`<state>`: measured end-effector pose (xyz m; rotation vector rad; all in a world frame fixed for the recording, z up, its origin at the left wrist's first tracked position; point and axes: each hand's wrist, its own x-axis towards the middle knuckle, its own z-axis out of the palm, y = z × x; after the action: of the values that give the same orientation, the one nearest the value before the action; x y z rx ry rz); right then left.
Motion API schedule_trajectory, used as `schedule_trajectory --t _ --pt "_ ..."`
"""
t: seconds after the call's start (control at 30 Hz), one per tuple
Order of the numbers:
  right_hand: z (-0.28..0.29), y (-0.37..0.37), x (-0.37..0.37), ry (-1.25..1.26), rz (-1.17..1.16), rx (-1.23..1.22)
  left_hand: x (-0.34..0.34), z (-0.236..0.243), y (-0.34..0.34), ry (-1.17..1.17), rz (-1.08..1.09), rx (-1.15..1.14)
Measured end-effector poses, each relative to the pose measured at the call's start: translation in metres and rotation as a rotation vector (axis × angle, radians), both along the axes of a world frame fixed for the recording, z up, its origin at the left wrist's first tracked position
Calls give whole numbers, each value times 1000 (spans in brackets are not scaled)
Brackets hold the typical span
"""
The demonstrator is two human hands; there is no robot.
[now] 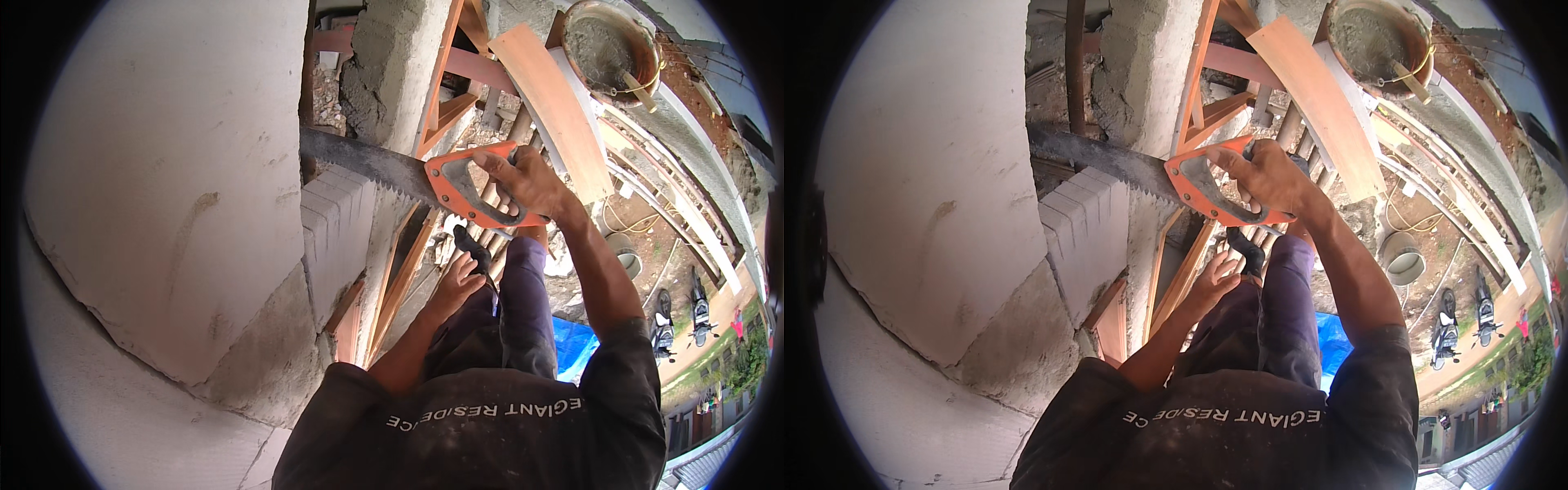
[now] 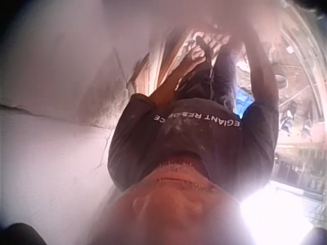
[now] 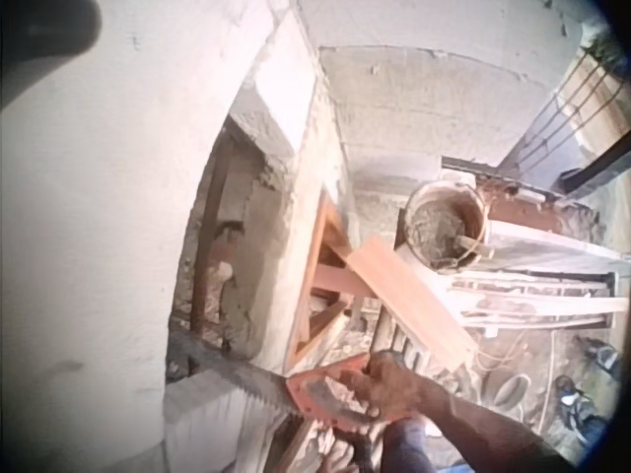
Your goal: The person uses a hand saw to cut a section of a white block wall, removes the cut piece, and then applies cement mortar with a trowel to fill the resulting gap.
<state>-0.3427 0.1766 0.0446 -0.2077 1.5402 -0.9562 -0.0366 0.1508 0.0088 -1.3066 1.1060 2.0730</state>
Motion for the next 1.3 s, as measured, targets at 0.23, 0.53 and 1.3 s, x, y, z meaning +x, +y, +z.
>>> schedule_trajectory --t 0.23,0.53,1.3 --pt "20 100 -4 -67 -110 -26 77 -11 -6 -252 -276 -214" --pt "11 55 -3 -73 -45 19 62 -30 -8 -143 -244 -292" --pt "-3 6 -18 -8 -12 -27 111 -16 -24 -258 -420 -360"
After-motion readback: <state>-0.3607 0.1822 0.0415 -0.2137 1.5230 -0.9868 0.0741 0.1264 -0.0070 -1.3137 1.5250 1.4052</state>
